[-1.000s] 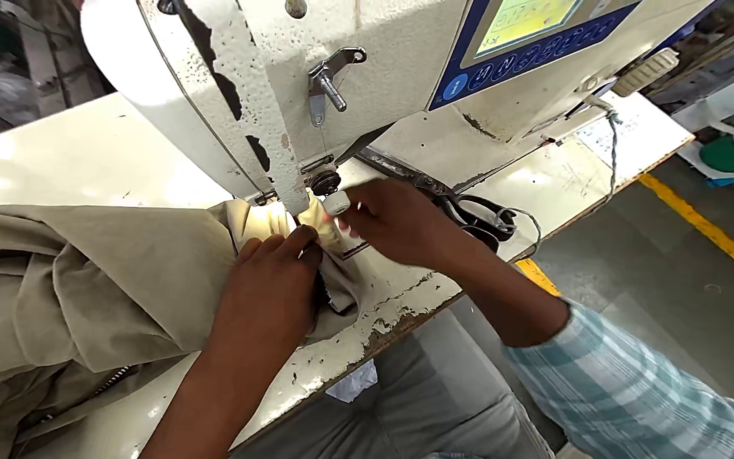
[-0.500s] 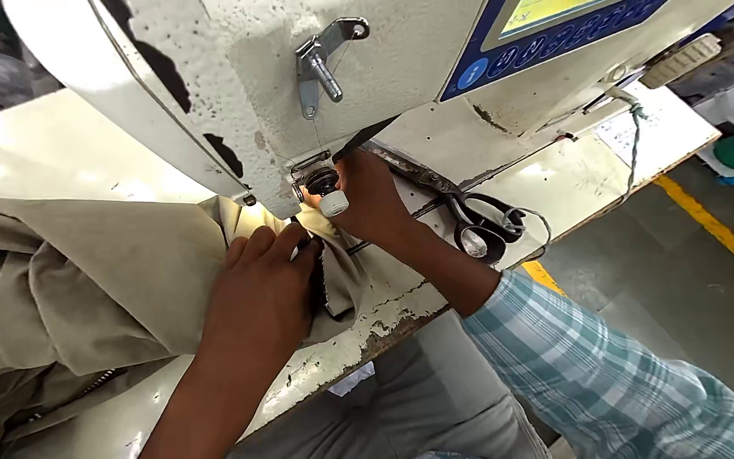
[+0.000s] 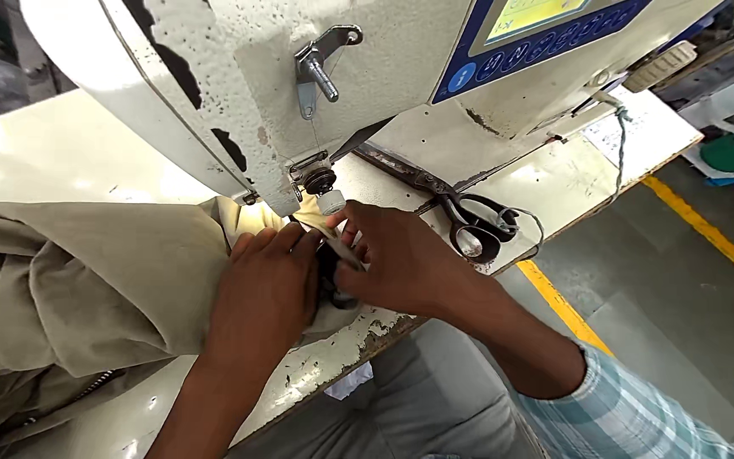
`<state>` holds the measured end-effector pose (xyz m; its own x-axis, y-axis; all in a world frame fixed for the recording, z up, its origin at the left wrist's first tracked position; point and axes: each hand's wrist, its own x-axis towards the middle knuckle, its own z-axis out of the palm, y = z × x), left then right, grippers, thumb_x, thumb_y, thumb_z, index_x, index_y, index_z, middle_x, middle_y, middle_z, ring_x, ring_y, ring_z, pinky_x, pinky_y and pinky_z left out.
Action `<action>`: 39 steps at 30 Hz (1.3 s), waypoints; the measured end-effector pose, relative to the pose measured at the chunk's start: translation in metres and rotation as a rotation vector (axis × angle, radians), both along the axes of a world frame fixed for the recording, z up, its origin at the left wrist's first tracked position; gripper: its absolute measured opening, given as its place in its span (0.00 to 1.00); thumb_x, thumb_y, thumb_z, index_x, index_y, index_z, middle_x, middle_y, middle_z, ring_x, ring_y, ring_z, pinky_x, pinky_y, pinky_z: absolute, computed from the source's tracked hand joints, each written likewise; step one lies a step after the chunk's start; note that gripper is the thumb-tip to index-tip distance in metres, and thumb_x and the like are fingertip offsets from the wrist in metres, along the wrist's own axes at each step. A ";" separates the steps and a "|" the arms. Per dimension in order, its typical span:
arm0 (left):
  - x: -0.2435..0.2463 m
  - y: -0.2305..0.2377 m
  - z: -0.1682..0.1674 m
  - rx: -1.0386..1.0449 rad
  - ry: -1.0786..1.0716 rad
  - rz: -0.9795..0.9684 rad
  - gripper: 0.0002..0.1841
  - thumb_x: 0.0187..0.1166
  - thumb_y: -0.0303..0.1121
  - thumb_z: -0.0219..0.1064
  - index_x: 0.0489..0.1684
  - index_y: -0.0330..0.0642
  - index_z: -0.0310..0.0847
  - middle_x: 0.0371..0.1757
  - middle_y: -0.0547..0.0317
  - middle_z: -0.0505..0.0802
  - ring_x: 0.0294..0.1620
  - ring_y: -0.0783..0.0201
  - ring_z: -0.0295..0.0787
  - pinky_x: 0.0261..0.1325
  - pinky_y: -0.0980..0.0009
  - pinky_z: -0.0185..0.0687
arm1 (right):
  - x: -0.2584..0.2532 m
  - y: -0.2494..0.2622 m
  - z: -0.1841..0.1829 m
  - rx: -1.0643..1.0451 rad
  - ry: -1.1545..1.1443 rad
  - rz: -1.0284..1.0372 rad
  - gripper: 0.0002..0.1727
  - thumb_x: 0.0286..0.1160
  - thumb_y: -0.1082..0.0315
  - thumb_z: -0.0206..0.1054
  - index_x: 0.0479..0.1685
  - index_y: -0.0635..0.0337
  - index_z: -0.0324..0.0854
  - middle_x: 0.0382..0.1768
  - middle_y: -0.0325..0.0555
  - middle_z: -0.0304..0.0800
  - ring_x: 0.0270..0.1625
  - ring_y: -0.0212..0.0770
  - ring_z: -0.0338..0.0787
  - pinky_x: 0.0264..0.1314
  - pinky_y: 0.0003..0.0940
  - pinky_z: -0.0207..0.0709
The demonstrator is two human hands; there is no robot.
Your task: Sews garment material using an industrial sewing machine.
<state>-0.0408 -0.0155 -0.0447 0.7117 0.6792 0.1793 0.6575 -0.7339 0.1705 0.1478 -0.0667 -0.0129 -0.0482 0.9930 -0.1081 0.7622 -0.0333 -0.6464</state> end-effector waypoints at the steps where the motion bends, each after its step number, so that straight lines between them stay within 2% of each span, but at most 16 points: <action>1: 0.000 0.001 -0.001 0.004 0.003 -0.002 0.17 0.81 0.38 0.59 0.56 0.43 0.92 0.51 0.53 0.94 0.50 0.48 0.90 0.52 0.48 0.80 | -0.002 0.001 -0.006 0.045 -0.047 -0.029 0.20 0.63 0.59 0.76 0.54 0.55 0.85 0.34 0.38 0.87 0.30 0.37 0.87 0.28 0.40 0.81; 4: 0.001 0.002 -0.001 0.000 0.008 -0.019 0.17 0.81 0.39 0.58 0.54 0.43 0.92 0.47 0.53 0.93 0.49 0.49 0.89 0.51 0.49 0.80 | -0.008 0.006 -0.024 0.125 -0.168 -0.079 0.17 0.65 0.54 0.74 0.48 0.54 0.87 0.30 0.38 0.86 0.31 0.39 0.88 0.30 0.41 0.79; 7: 0.003 0.004 0.000 0.001 0.010 -0.049 0.17 0.82 0.36 0.58 0.54 0.40 0.93 0.42 0.52 0.92 0.45 0.49 0.89 0.51 0.50 0.80 | -0.010 0.008 -0.032 0.223 -0.191 -0.128 0.07 0.68 0.62 0.72 0.36 0.53 0.90 0.28 0.40 0.87 0.29 0.41 0.88 0.27 0.42 0.78; 9: 0.005 0.004 0.003 0.037 0.038 -0.057 0.17 0.78 0.32 0.59 0.52 0.38 0.93 0.40 0.50 0.92 0.43 0.48 0.90 0.51 0.49 0.82 | -0.009 0.006 -0.034 0.241 -0.179 -0.141 0.05 0.68 0.63 0.71 0.32 0.53 0.88 0.26 0.39 0.85 0.27 0.40 0.87 0.24 0.40 0.76; 13: 0.005 0.004 0.007 0.056 0.078 -0.058 0.16 0.74 0.29 0.62 0.52 0.38 0.94 0.38 0.48 0.92 0.40 0.46 0.90 0.46 0.49 0.83 | -0.005 0.007 -0.038 0.232 -0.154 -0.147 0.06 0.68 0.62 0.70 0.32 0.53 0.87 0.25 0.38 0.84 0.26 0.39 0.85 0.24 0.39 0.75; 18: 0.004 0.005 0.005 -0.110 -0.024 -0.090 0.14 0.75 0.30 0.65 0.51 0.38 0.93 0.35 0.55 0.88 0.39 0.53 0.88 0.47 0.52 0.84 | -0.009 0.003 -0.028 0.288 -0.116 -0.177 0.07 0.72 0.61 0.69 0.35 0.51 0.89 0.26 0.35 0.85 0.26 0.35 0.84 0.24 0.36 0.74; 20: 0.004 0.005 0.006 -0.179 -0.048 -0.094 0.10 0.72 0.30 0.67 0.45 0.41 0.93 0.35 0.58 0.86 0.38 0.55 0.85 0.46 0.53 0.81 | -0.011 0.000 -0.022 0.316 -0.070 -0.147 0.09 0.76 0.61 0.66 0.35 0.51 0.91 0.28 0.34 0.86 0.26 0.33 0.84 0.25 0.34 0.75; 21: 0.004 0.005 0.007 -0.201 -0.053 -0.083 0.08 0.69 0.29 0.69 0.41 0.42 0.92 0.37 0.58 0.85 0.39 0.55 0.85 0.45 0.52 0.80 | -0.013 -0.002 -0.019 0.312 -0.045 -0.122 0.09 0.77 0.62 0.65 0.36 0.51 0.91 0.29 0.34 0.86 0.27 0.33 0.84 0.26 0.34 0.76; 23: 0.005 0.001 0.008 -0.200 -0.050 -0.047 0.03 0.66 0.25 0.73 0.34 0.40 0.90 0.50 0.49 0.84 0.43 0.49 0.86 0.44 0.47 0.83 | -0.016 -0.004 -0.015 0.300 -0.005 -0.073 0.09 0.77 0.65 0.65 0.36 0.52 0.91 0.30 0.36 0.86 0.29 0.34 0.85 0.27 0.34 0.77; 25: 0.007 -0.003 0.008 -0.148 -0.020 -0.020 0.04 0.64 0.23 0.76 0.33 0.39 0.90 0.68 0.44 0.83 0.52 0.43 0.86 0.50 0.46 0.85 | -0.015 -0.004 -0.013 0.276 0.004 -0.025 0.09 0.77 0.66 0.65 0.35 0.53 0.90 0.31 0.36 0.86 0.31 0.33 0.86 0.29 0.34 0.78; 26: 0.007 -0.004 0.008 -0.132 0.005 -0.018 0.06 0.64 0.23 0.76 0.35 0.40 0.91 0.75 0.46 0.81 0.55 0.43 0.85 0.52 0.47 0.85 | -0.013 -0.002 -0.012 0.261 0.003 0.011 0.09 0.78 0.65 0.64 0.34 0.53 0.90 0.30 0.36 0.86 0.31 0.33 0.86 0.29 0.34 0.78; 27: 0.006 -0.003 0.007 -0.111 0.022 -0.027 0.06 0.63 0.23 0.76 0.36 0.41 0.92 0.75 0.49 0.83 0.56 0.44 0.86 0.51 0.48 0.84 | -0.010 0.001 -0.011 0.244 0.009 0.054 0.11 0.79 0.63 0.63 0.32 0.53 0.89 0.28 0.36 0.85 0.30 0.34 0.85 0.28 0.35 0.78; 30: 0.006 -0.003 0.006 -0.082 0.067 -0.040 0.07 0.62 0.23 0.74 0.35 0.42 0.91 0.59 0.53 0.89 0.52 0.47 0.85 0.48 0.50 0.83 | 0.012 0.026 -0.012 0.136 0.045 0.082 0.23 0.89 0.51 0.57 0.31 0.57 0.88 0.25 0.42 0.85 0.31 0.43 0.87 0.33 0.48 0.79; 33: 0.005 -0.002 0.006 -0.079 0.079 -0.035 0.06 0.61 0.24 0.76 0.33 0.42 0.91 0.61 0.54 0.90 0.53 0.47 0.86 0.49 0.50 0.83 | 0.022 0.060 -0.025 0.139 0.058 0.034 0.13 0.82 0.59 0.67 0.39 0.60 0.87 0.29 0.45 0.85 0.33 0.45 0.86 0.37 0.50 0.78; 36: 0.003 -0.002 0.005 -0.086 0.054 -0.034 0.06 0.60 0.25 0.74 0.33 0.43 0.91 0.60 0.55 0.90 0.53 0.46 0.86 0.49 0.50 0.84 | 0.011 0.074 -0.034 0.166 0.089 -0.042 0.12 0.68 0.59 0.78 0.29 0.57 0.86 0.25 0.41 0.82 0.32 0.43 0.83 0.35 0.48 0.73; 39: 0.003 -0.004 0.005 -0.076 0.040 -0.022 0.07 0.62 0.26 0.74 0.35 0.44 0.92 0.62 0.54 0.89 0.54 0.46 0.85 0.49 0.49 0.83 | 0.009 0.077 -0.038 0.182 0.110 -0.102 0.14 0.61 0.58 0.83 0.27 0.54 0.83 0.23 0.38 0.80 0.29 0.40 0.82 0.32 0.46 0.73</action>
<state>-0.0381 -0.0193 -0.0400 0.7323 0.6738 0.0985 0.6487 -0.7342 0.2002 0.1568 0.0099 -0.0505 0.0516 0.9959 0.0740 0.6855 0.0185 -0.7278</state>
